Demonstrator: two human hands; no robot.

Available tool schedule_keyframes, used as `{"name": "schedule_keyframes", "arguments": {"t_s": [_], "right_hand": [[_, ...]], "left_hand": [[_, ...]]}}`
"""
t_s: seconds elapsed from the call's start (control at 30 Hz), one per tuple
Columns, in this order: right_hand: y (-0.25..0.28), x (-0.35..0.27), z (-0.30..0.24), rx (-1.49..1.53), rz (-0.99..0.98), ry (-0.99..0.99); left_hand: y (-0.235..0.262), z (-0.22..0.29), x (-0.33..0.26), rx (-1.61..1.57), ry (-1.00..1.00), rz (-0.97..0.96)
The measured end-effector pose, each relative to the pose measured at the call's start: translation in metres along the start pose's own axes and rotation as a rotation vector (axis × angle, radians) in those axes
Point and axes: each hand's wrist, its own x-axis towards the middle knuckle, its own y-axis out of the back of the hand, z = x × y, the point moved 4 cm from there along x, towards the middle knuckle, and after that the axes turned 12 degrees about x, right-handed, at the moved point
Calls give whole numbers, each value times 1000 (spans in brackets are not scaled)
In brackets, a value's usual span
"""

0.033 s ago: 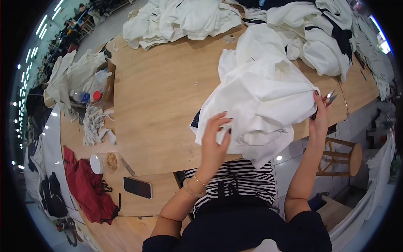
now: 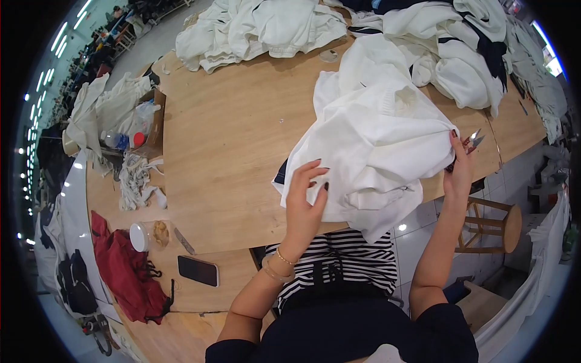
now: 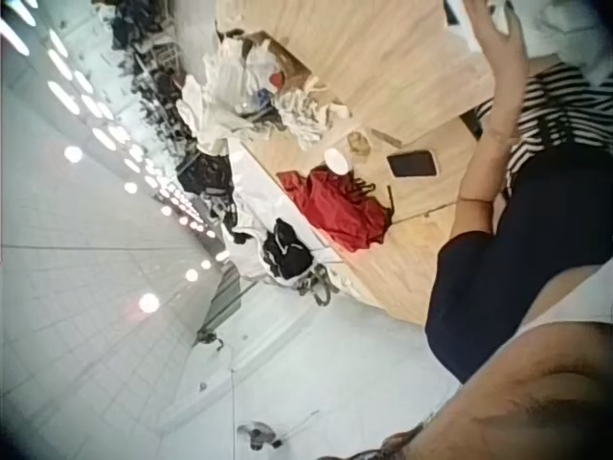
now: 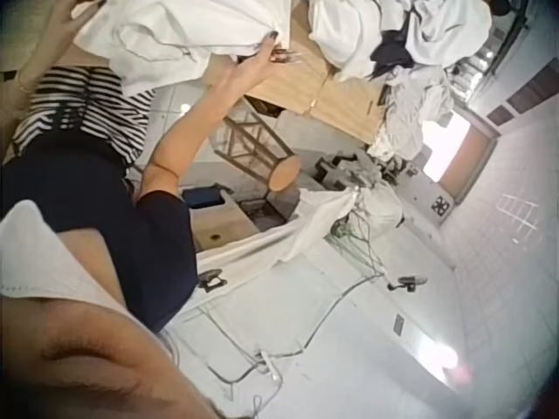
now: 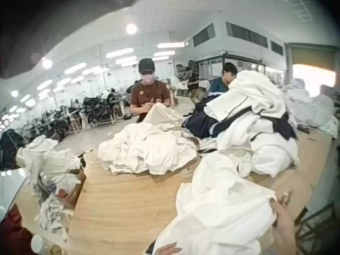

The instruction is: The recorder uses thread snips to trim excess threads from white athletic shorts on a factory work table.

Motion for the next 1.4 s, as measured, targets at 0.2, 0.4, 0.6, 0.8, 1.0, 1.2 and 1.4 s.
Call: {"name": "schedule_keyframes", "arguments": {"t_s": [0.2, 0.4, 0.6, 0.8, 1.0, 1.2, 1.4], "right_hand": [[-19, -7, 2, 81, -49, -90], [-50, 17, -43, 63, -208, 123], [-77, 52, -65, -47, -236, 184], [-103, 51, -67, -14, -250, 160], [-114, 52, -78, 2, -297, 176], [-148, -15, -85, 77, -450, 68], [-143, -60, -102, 350, -1118, -118]], "left_hand": [[-26, 22, 18, 416, -214, 83], [-13, -30, 65, -37, 141, -93], [39, 27, 96, -368, 215, -355], [39, 39, 102, -291, 101, -419], [37, 55, 109, 53, -8, -631], [43, 63, 108, -218, 0, -431], [58, 139, 64, -360, -242, -817]]}}
